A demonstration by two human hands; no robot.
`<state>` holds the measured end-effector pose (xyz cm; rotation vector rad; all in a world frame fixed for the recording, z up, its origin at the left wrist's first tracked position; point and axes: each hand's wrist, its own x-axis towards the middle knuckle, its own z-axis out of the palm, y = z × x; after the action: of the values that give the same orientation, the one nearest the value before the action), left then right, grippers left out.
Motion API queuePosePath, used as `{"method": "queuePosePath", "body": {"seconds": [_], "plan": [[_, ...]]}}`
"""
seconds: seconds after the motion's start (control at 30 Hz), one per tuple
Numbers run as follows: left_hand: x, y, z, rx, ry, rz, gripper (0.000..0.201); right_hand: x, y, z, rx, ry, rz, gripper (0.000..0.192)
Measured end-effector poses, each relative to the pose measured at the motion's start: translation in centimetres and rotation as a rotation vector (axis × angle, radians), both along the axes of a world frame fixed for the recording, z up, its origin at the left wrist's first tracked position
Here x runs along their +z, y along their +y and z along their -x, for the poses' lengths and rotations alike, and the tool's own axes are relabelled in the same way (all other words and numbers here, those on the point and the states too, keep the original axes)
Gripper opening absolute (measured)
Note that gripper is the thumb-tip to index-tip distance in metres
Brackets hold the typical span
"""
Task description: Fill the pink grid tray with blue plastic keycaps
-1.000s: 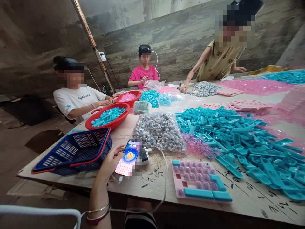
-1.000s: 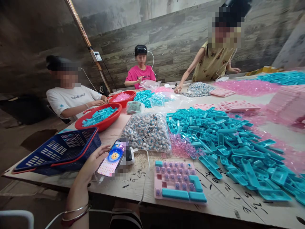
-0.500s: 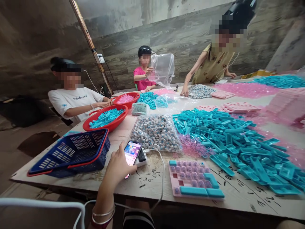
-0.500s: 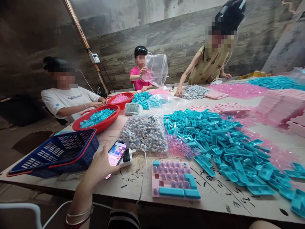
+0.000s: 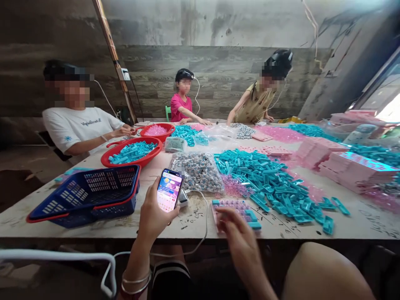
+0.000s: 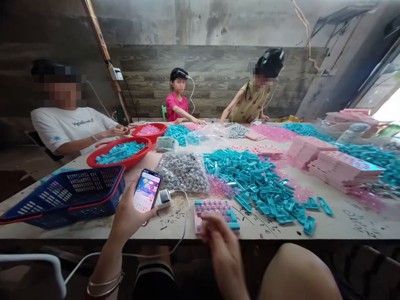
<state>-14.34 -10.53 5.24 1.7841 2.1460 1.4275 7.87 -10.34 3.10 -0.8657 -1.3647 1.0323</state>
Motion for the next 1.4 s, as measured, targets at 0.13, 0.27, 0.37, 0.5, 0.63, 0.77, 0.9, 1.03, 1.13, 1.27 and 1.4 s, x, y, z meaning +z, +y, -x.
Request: {"method": "queuePosePath", "body": {"seconds": [0.13, 0.27, 0.37, 0.5, 0.63, 0.77, 0.9, 1.03, 1.13, 1.27, 1.4], "plan": [[-1.4, 0.3, 1.0, -0.075, -0.099, -0.058, 0.092, 0.2, 1.8, 6.6, 0.168, -0.095, -0.064, 0.026], [-2.9, 0.7, 1.8, -0.151, -0.351, 0.000, 0.099, -0.6, 3.0, 11.7, 0.290, -0.148, -0.084, 0.028], [-3.7, 1.0, 2.9, -0.293, -0.748, 0.119, 0.101, -1.7, 3.1, 12.9, 0.293, -0.161, -0.089, 0.025], [-3.6, 1.2, 4.2, -0.402, -1.124, 0.189, 0.081, -3.2, 3.3, 13.2, 0.283, -0.129, -0.027, 0.029], [-3.3, 1.0, 4.5, -0.509, -1.165, 0.224, 0.075, -3.9, 3.7, 13.2, 0.319, -0.105, -0.026, 0.030], [-3.7, 0.8, 4.1, -0.466, -1.108, 0.170, 0.069, -3.8, 3.7, 13.0, 0.362, -0.117, -0.018, 0.029], [-3.9, 1.0, 4.0, -0.437, -1.050, 0.153, 0.069, -3.5, 3.7, 12.7, 0.414, -0.119, -0.006, 0.032], [-3.8, 1.0, 4.2, -0.447, -1.082, 0.167, 0.070, -3.3, 3.7, 12.4, 0.460, -0.117, 0.024, 0.036], [-3.9, 0.8, 4.4, -0.448, -1.125, 0.148, 0.066, -3.2, 3.7, 12.3, 0.489, -0.111, 0.054, 0.042], [-4.0, 0.5, 4.5, -0.419, -1.145, 0.147, 0.063, -3.2, 3.9, 12.2, 0.527, -0.092, 0.087, 0.054], [-3.8, 0.4, 4.2, -0.402, -1.133, 0.156, 0.062, -3.2, 4.0, 12.0, 0.550, -0.067, 0.136, 0.059]]}}
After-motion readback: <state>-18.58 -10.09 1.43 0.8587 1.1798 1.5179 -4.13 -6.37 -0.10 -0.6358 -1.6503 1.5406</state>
